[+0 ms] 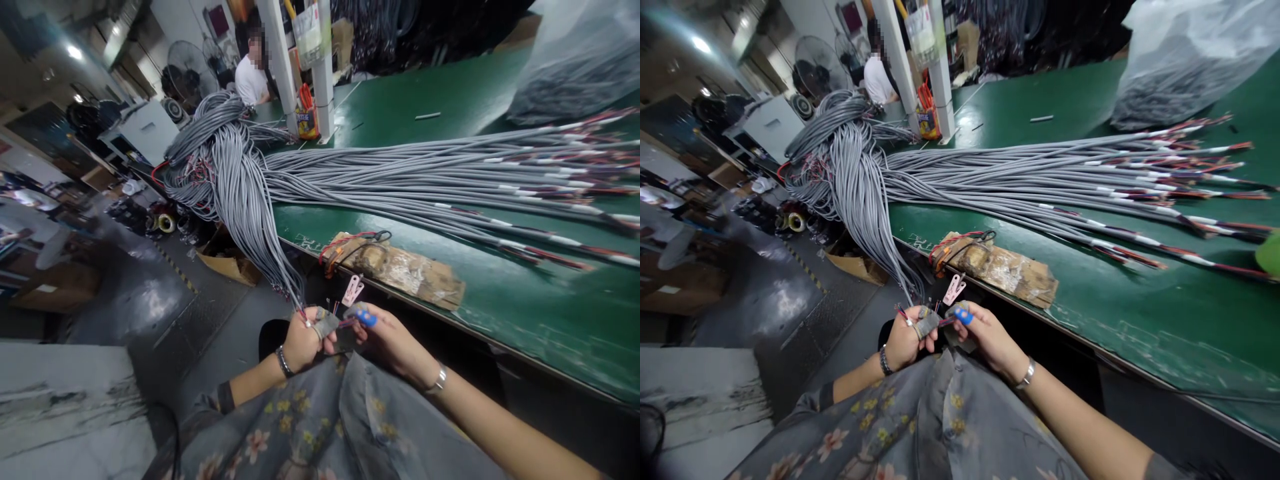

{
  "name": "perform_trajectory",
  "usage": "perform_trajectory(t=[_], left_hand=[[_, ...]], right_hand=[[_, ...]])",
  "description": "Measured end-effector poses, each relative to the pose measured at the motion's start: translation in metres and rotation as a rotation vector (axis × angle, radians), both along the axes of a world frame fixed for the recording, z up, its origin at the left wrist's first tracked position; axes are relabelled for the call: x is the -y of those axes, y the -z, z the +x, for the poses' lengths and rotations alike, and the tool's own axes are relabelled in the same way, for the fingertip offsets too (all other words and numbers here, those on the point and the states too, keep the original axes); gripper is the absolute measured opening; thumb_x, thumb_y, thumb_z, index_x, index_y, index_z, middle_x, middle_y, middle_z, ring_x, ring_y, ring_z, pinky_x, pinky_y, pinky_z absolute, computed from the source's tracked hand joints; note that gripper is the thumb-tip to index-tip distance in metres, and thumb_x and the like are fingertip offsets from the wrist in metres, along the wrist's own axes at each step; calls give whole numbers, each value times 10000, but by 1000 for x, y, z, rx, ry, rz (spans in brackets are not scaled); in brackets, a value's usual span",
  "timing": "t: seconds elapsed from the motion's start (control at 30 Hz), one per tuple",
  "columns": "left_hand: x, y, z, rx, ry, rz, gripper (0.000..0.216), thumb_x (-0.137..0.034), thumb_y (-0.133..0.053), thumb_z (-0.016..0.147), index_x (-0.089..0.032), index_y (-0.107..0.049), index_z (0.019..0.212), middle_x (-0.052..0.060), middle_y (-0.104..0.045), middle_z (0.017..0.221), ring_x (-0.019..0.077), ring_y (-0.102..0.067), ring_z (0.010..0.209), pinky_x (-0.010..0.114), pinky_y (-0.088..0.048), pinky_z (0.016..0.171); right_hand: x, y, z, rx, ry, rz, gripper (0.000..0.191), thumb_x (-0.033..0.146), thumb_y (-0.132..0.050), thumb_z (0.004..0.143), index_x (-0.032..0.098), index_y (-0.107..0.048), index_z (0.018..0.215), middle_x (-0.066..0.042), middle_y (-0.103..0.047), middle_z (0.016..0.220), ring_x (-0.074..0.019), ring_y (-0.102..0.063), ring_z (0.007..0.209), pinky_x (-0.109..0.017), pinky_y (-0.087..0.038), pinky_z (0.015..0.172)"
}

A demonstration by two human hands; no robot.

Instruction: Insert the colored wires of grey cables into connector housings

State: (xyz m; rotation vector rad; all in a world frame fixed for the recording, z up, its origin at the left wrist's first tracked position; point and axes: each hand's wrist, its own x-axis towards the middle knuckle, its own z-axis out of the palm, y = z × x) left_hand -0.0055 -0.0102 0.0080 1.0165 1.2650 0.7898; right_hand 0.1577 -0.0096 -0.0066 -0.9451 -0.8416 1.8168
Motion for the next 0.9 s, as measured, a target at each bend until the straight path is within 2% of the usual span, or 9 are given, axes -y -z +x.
perform_trajectory(t=[0.17,0.27,0.43,0.57,0.7,0.9], left_hand=[[-3,-8,-1,-43,90,14,471,-588,-658,690,-155,-556,535,-9,-520,394,54,-385,296,190,-219,352],[-3,-15,3,-62,139,-14,504,-636,-660,656,-163,-549,522,-17,-506,393,64,-400,306,199,-251,364],[-1,-24,6,-88,190,-29,518,-655,-658,638,-169,-546,499,-23,-486,380,67,-385,310,209,-287,379],[0,-22,4,-90,218,-29,510,-648,-645,649,-171,-547,499,-27,-480,376,69,-383,309,211,-302,386],[0,-17,4,-106,248,-36,492,-624,-672,642,-168,-548,502,-28,-484,381,74,-406,315,211,-303,387],[0,-19,6,-92,195,-36,503,-637,-661,647,-170,-539,504,-30,-481,377,67,-380,304,206,-280,373]], right_hand=[[-5,-2,4,-28,35,-4,454,633,-721,652,193,-613,663,15,-521,606,-116,-421,555,-259,-375,528],[-5,-6,1,-37,-65,1,407,559,-775,635,187,-648,742,-11,-592,695,-128,-490,602,-267,-410,572],[-1,-10,-2,-131,-202,-24,372,474,-757,695,186,-652,907,-34,-654,690,-181,-600,662,-325,-465,659],[0,-8,-2,-107,-168,-39,369,482,-762,683,177,-657,862,-39,-663,703,-177,-610,627,-326,-474,640],[-2,-7,-6,-8,-88,-1,414,516,-817,587,185,-640,763,-1,-635,644,-139,-561,558,-290,-443,591],[-1,-9,-10,88,40,-9,426,554,-814,562,188,-608,635,13,-597,588,-122,-510,547,-275,-409,571]])
